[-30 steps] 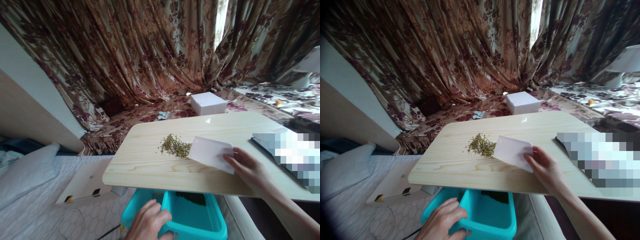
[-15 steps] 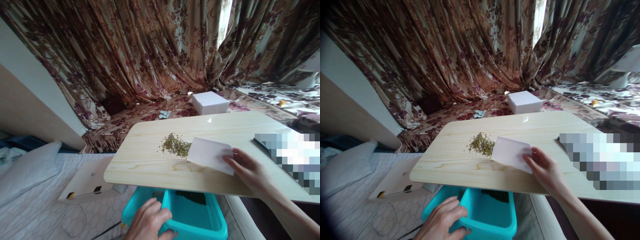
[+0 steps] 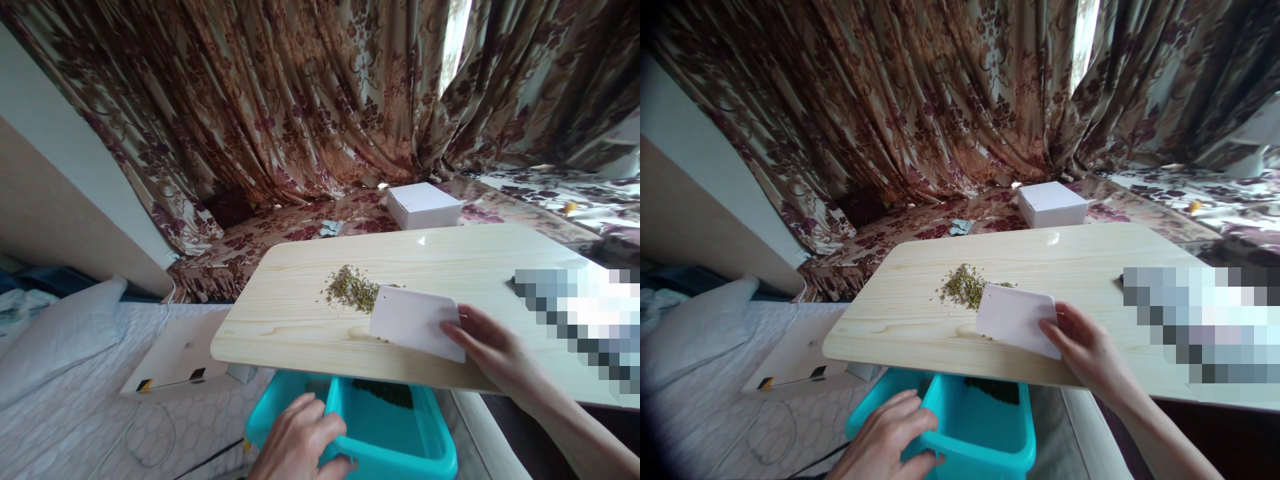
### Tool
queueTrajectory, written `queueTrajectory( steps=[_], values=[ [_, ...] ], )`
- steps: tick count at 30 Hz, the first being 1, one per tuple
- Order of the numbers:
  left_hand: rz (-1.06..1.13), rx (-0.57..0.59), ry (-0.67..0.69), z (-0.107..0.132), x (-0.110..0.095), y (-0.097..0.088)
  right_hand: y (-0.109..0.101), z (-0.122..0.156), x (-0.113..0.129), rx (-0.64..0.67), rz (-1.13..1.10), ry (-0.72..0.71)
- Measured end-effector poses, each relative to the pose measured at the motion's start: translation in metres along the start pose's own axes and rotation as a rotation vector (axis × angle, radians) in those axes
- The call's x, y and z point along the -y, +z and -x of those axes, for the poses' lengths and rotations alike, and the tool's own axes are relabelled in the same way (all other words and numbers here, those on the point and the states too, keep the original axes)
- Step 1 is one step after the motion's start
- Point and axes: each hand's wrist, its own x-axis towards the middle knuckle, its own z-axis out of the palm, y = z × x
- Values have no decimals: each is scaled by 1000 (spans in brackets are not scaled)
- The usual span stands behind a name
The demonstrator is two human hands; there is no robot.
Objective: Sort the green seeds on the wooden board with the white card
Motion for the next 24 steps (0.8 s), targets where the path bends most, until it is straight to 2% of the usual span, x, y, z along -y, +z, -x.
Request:
queueTrajectory(
  steps=[4,7,8,10,13,14,16,19,24],
  values=[
    [28,-32,23,1,2,2,-2,13,5,125,-18,26],
    [-12,-7,22,-2,0,1,-6,23,19,270,6,84],
    [-30,3,25,-3,-1,1,-8,24,23,274,13,102],
    [-59,5,38,-4,-1,-1,-14,23,29,146,-11,119],
    [-74,-21,80,-5,1,1,-22,10,33,-175,-65,128],
    [-72,-36,91,-5,3,2,-24,5,33,-237,-71,122],
    [-62,-77,106,-4,6,8,-25,-3,32,-270,-70,103],
    [-44,-149,98,-3,10,20,-23,-8,30,-249,-69,98],
    [-20,-190,67,-4,12,36,-19,-8,28,-224,-29,125]
  ],
)
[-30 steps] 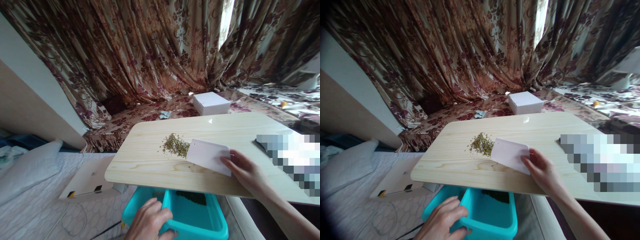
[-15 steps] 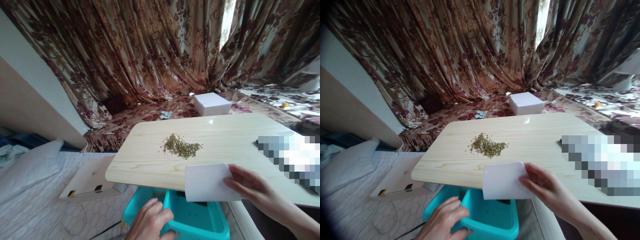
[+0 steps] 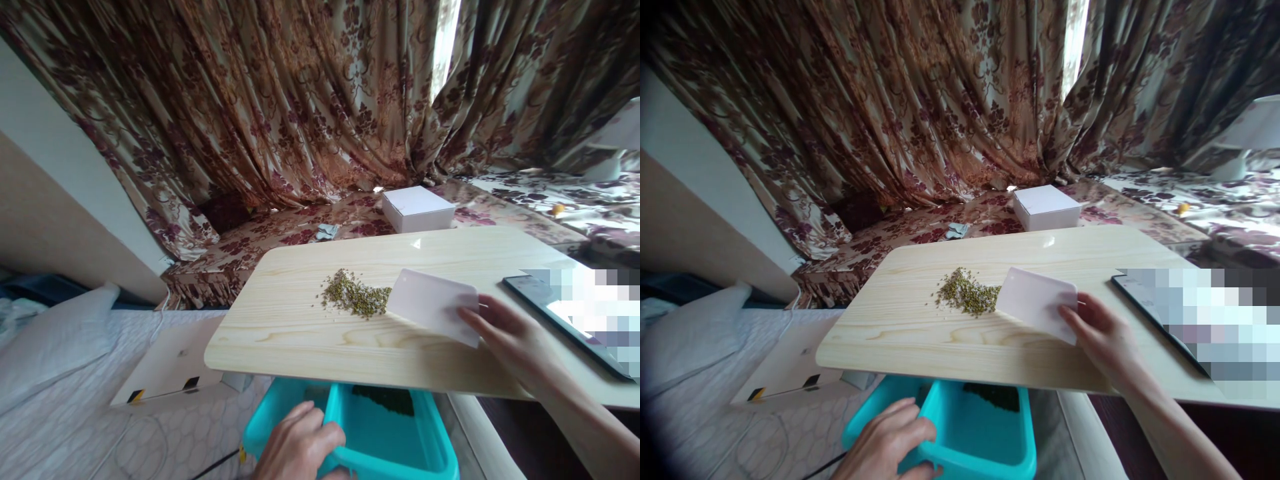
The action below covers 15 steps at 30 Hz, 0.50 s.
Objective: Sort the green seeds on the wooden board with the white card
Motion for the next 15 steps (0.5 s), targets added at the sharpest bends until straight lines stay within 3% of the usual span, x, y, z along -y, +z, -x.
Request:
queueTrajectory(
  steps=[15],
  values=[
    [12,58,42,-2,0,-16,-1,-5,-9,42,41,-69]
  ],
)
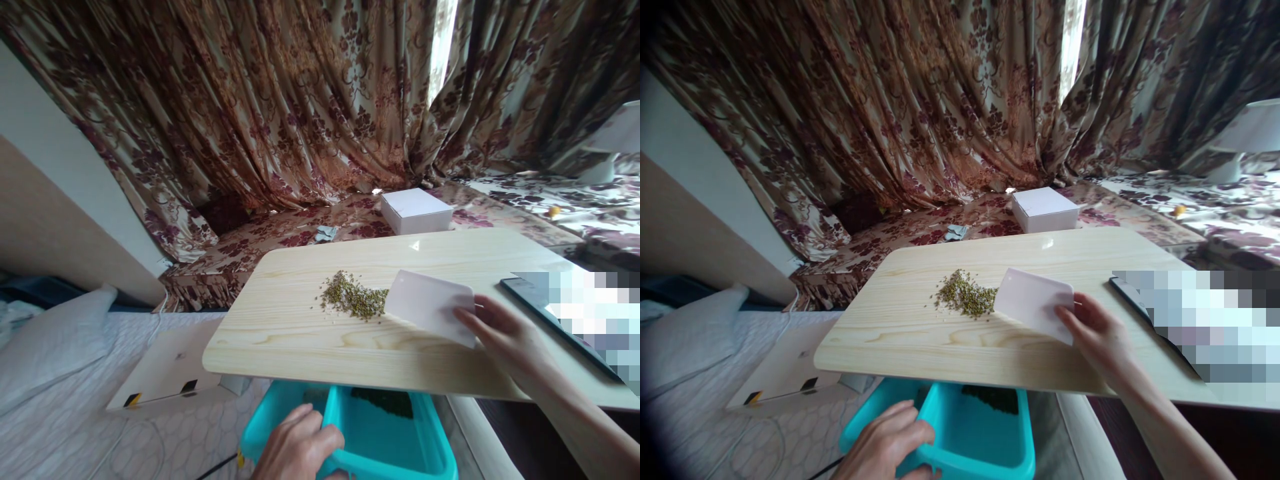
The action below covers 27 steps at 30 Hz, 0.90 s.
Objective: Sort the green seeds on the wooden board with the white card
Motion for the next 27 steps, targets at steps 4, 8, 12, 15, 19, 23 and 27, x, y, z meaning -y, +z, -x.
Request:
queueTrajectory(
  steps=[4,8,12,15,19,23,27],
  values=[
    [7,-16,-2,1,-1,3,1,-3,-8,4,-11,-22],
    [-3,-50,-38,2,0,13,3,-2,-6,30,-17,-18],
    [-16,-66,-27,2,1,17,6,2,1,30,-19,4],
    [-32,-63,-17,0,0,14,8,3,2,42,-26,2],
    [-30,-21,-9,-3,-4,2,9,5,5,66,-29,5],
    [-15,39,4,-4,-7,-9,5,8,11,30,-28,43],
    [-1,20,14,-3,-8,-11,-2,13,9,29,-11,16]
  ],
)
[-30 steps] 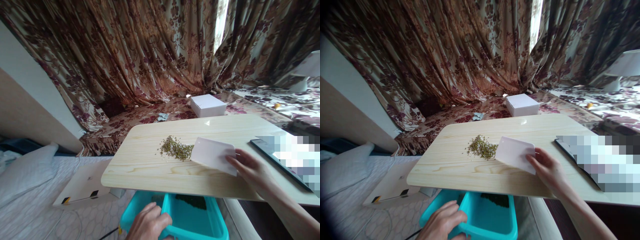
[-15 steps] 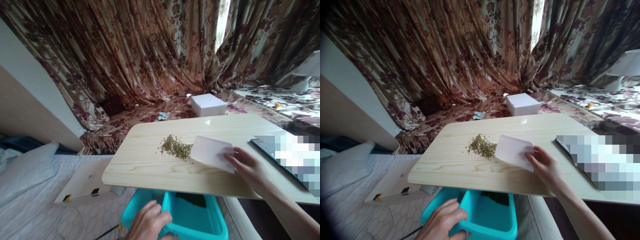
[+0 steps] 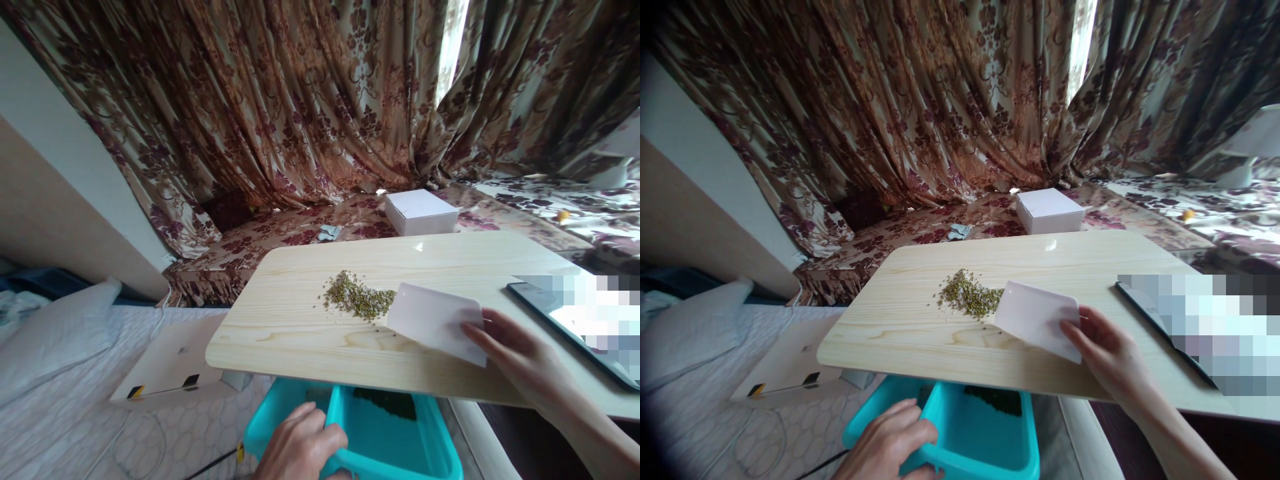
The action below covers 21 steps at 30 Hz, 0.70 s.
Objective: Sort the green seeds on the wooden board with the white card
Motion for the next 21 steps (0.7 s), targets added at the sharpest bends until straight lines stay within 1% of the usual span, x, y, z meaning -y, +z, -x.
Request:
queueTrajectory(
  steps=[3,6,9,11,13,15,17,19,21],
  values=[
    [-39,23,-21,-3,-3,-1,0,3,-3,15,-15,-20],
    [-61,65,-32,-6,-7,-6,6,-1,0,18,-31,-47],
    [-42,43,-18,-5,-7,-7,17,-8,3,25,-17,-74],
    [-28,17,-6,-4,-3,-3,23,-13,2,43,-8,-85],
    [-16,-11,-7,-3,1,6,27,-17,-3,70,0,-97],
    [-8,-34,-17,-2,4,14,28,-20,-8,100,4,-112],
    [-10,-40,-35,-3,4,18,28,-21,-11,115,-2,-123],
    [-22,-20,-44,-4,2,14,27,-21,-13,125,-4,-121],
    [-36,46,-23,-5,-2,5,26,-20,-13,129,6,-112]
  ],
)
